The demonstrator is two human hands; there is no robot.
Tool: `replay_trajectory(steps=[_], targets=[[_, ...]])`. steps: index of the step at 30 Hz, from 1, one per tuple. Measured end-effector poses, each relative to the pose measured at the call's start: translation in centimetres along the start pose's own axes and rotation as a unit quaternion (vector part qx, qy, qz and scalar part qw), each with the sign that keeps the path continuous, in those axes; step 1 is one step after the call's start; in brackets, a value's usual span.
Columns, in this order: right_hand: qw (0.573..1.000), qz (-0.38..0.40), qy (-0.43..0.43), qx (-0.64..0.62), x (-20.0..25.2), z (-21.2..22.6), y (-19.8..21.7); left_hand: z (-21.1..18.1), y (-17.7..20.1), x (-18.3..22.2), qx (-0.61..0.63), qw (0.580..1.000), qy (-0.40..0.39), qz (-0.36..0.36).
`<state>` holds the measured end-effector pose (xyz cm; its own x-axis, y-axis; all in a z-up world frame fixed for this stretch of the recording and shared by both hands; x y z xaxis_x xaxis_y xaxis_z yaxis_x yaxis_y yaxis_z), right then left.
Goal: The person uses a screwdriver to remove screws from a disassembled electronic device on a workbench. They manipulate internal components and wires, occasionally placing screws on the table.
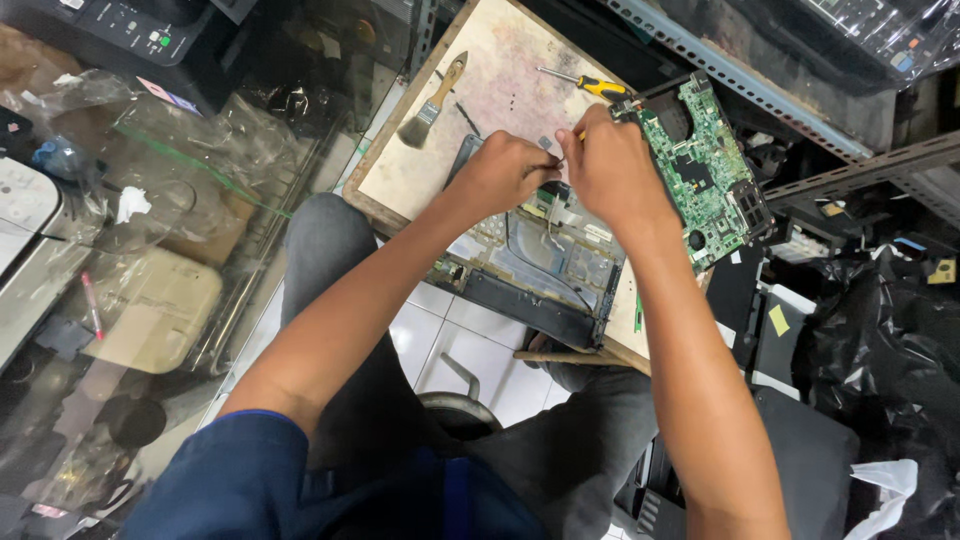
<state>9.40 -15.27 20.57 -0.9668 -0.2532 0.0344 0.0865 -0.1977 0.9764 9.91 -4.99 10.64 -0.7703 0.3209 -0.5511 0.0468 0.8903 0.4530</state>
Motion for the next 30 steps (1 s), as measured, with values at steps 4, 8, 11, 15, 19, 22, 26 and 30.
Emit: replay_trajectory(steps=[4, 8, 11, 15, 19, 22, 26, 30], targets=[[0.989, 0.045, 0.132, -0.058, 1.9, 2.9, 1.9, -1.9, 0.5, 0.6, -0.028, 0.997, -0.069, 0.017], [0.997, 0.006, 0.074, 0.027, 1.5, 1.5, 1.5, -0.9, 0.7, 0.6, 0.048, 0.997, 0.024, 0.060], [0.996, 0.001, 0.049, 0.074, 1.5, 1.5, 1.9, -1.0, 0.7, 0.1, 0.035, 0.999, 0.016, 0.027], [0.993, 0.048, 0.031, 0.100, 1.5, 2.0, 1.8, -2.5, 1.0, 0.0, 0.001, 0.999, -0.050, -0.008], [0.988, 0.054, 0.123, 0.071, 0.7, 3.0, 1.0, -0.9, 1.0, 0.4, 0.027, 0.998, 0.015, 0.058], [0.994, 0.029, 0.070, 0.077, 0.9, 2.7, 1.8, -0.8, 0.9, -0.1, 0.019, 0.998, 0.019, 0.053], [0.994, 0.054, 0.066, 0.068, 0.6, 3.7, 2.8, -0.4, 1.6, -0.1, 0.010, 0.999, 0.044, -0.004], [0.984, 0.074, 0.162, -0.004, 0.8, 3.3, 2.7, -3.1, 1.7, -0.7, 0.085, 0.995, 0.024, 0.038]])
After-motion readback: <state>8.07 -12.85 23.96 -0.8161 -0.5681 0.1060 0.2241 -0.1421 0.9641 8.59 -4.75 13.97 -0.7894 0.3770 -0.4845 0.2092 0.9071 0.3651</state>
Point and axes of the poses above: each hand's wrist, its own x-axis away from the middle knuckle, its own y-axis out of the back of the hand, z = x × y, the point moved 9 cm from there along -x, towards the middle knuckle
